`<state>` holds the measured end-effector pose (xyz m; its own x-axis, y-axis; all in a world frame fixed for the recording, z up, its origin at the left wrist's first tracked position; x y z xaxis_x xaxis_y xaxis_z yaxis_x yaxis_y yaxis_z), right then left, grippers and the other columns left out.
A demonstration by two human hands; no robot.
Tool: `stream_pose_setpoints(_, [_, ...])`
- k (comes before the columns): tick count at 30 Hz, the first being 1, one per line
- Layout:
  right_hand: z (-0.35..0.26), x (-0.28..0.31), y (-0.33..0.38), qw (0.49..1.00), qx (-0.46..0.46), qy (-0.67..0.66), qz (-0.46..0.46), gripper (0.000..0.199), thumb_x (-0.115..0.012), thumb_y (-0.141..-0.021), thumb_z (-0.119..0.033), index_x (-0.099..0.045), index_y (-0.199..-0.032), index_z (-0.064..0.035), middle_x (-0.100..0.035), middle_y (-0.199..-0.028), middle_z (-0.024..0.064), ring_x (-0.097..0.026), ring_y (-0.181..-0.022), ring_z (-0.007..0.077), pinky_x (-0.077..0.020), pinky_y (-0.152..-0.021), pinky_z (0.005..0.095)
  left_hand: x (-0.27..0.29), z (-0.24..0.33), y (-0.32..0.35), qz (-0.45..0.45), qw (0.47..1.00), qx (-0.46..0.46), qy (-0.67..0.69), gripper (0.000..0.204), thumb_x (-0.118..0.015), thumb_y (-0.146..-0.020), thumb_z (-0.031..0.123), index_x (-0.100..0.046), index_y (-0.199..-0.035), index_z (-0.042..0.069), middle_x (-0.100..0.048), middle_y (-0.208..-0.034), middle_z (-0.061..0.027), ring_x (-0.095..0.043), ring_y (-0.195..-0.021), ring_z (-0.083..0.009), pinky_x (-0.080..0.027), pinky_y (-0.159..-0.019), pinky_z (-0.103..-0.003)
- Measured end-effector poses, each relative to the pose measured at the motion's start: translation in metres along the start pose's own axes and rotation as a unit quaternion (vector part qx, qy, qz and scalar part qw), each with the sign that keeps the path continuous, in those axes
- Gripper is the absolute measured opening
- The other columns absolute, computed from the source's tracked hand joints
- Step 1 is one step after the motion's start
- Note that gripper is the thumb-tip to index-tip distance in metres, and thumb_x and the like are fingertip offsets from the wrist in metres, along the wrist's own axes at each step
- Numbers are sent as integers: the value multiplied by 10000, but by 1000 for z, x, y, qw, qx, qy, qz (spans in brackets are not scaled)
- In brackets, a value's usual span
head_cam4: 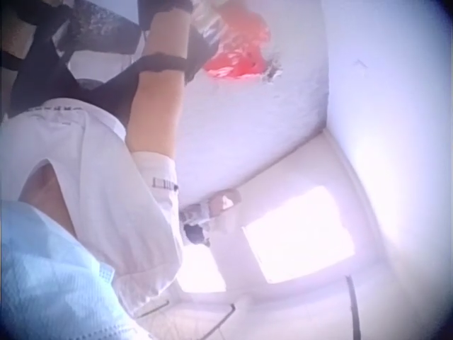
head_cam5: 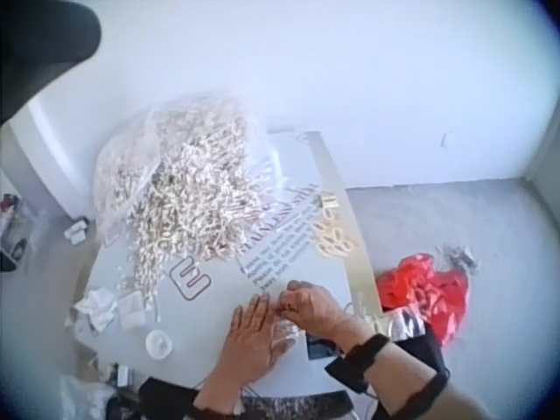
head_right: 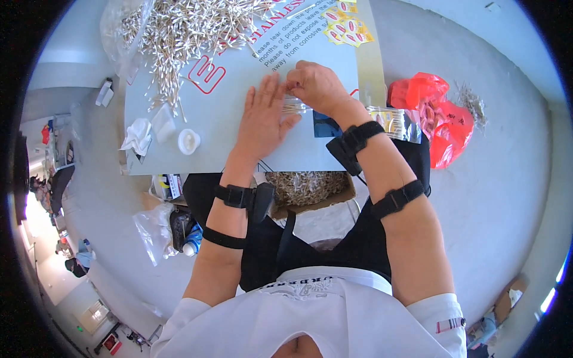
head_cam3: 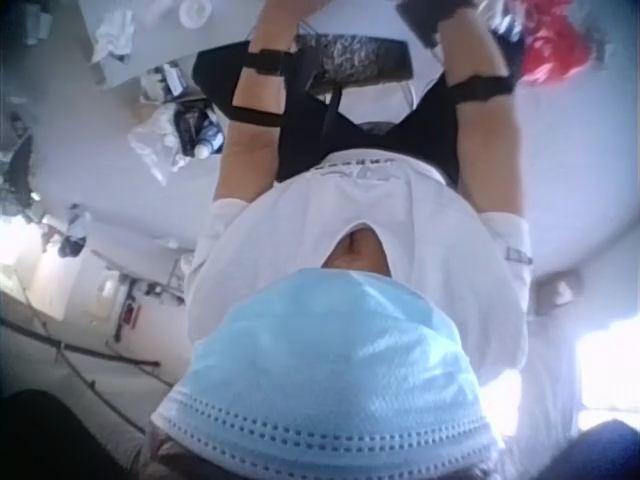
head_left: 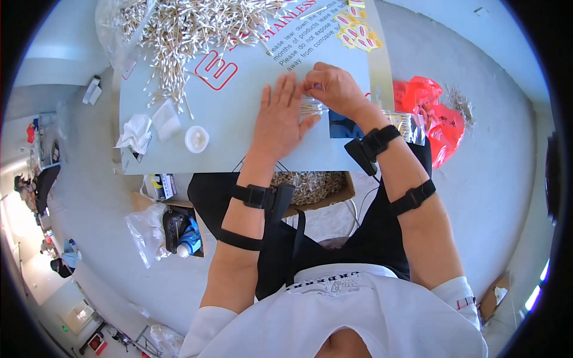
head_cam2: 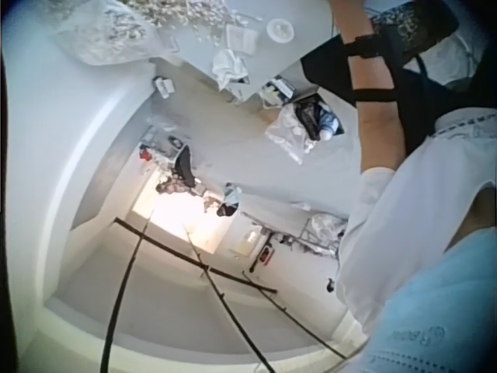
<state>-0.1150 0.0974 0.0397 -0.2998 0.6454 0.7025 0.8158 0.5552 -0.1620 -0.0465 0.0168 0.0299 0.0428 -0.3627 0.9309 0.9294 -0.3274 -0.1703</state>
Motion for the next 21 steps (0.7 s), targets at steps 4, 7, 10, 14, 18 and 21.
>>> stream_pose_setpoints(4, [14, 20, 41, 990, -83, -58, 96, 71, -625, -808, -97, -640, -817, -29, -583, -806, 111, -600, -781, 298, -480, -706, 398, -12, 27, 25, -43, 999, -2, -10, 736, -565, -905, 434, -309, -1468, 36, -245, -1551, -176, -217, -1444, -319, -155, -1165, -503])
stream_pose_setpoints(7, [15, 50, 94, 926, -165, -176, 290, 106, -585, -875, -87, -650, -856, -6, -574, -798, 99, -585, -751, 232, -470, -704, 370, -14, 39, 41, -58, 998, 34, 0, 752, -576, -895, 435, -303, -1470, 34, -239, -1553, -180, -211, -1445, -325, -159, -1164, -504])
stream_pose_setpoints(10, [23, 30, 127, 897, -162, -243, 332, 190, -533, -958, -126, -635, -1010, 25, -606, -1031, 120, -575, -954, 202, -454, -860, 326, -14, 48, 33, -37, 998, 54, -14, 757, -583, -889, 428, -302, -1469, 31, -248, -1546, -187, -215, -1442, -333, -162, -1164, -503])
stream_pose_setpoints(14, [22, 22, 124, 863, -127, -330, 362, 290, -491, -1002, -175, -588, -1184, 29, -540, -1310, 149, -486, -1230, 233, -366, -1039, 325, -15, 41, 9, -13, 997, 71, -35, 710, -567, -916, 385, -310, -1452, -4, -242, -1539, -210, -218, -1437, -345, -171, -1162, -500])
stream_pose_setpoints(18, [40, 26, 110, 826, -125, -392, 385, 323, -467, -1018, -201, -579, -1223, 22, -501, -1377, 162, -454, -1284, 249, -330, -1080, 337, 12, 18, 20, 202, 956, 114, 178, 581, -446, -1006, 336, -316, -1431, -38, -240, -1528, -234, -234, -1427, -359, -198, -1156, -470])
stream_pose_setpoints(21, [45, 19, 104, 819, -129, -410, 380, 360, -461, -1022, -237, -563, -1254, 18, -485, -1396, 171, -439, -1306, 259, -324, -1089, 345, 7, -7, 30, 263, 888, 205, 316, 551, -367, -1036, 335, -313, -1432, -45, -268, -1514, -233, -255, -1417, -347, -218, -1151, -429])
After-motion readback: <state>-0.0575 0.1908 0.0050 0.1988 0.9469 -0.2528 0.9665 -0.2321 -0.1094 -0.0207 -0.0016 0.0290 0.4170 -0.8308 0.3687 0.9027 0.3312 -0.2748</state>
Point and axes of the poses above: each hand's wrist, its own y-axis away from the middle knuckle, its own x-axis out of the back of the hand, z = x × y, the point moved 10 cm from there along -y, towards the middle knuckle
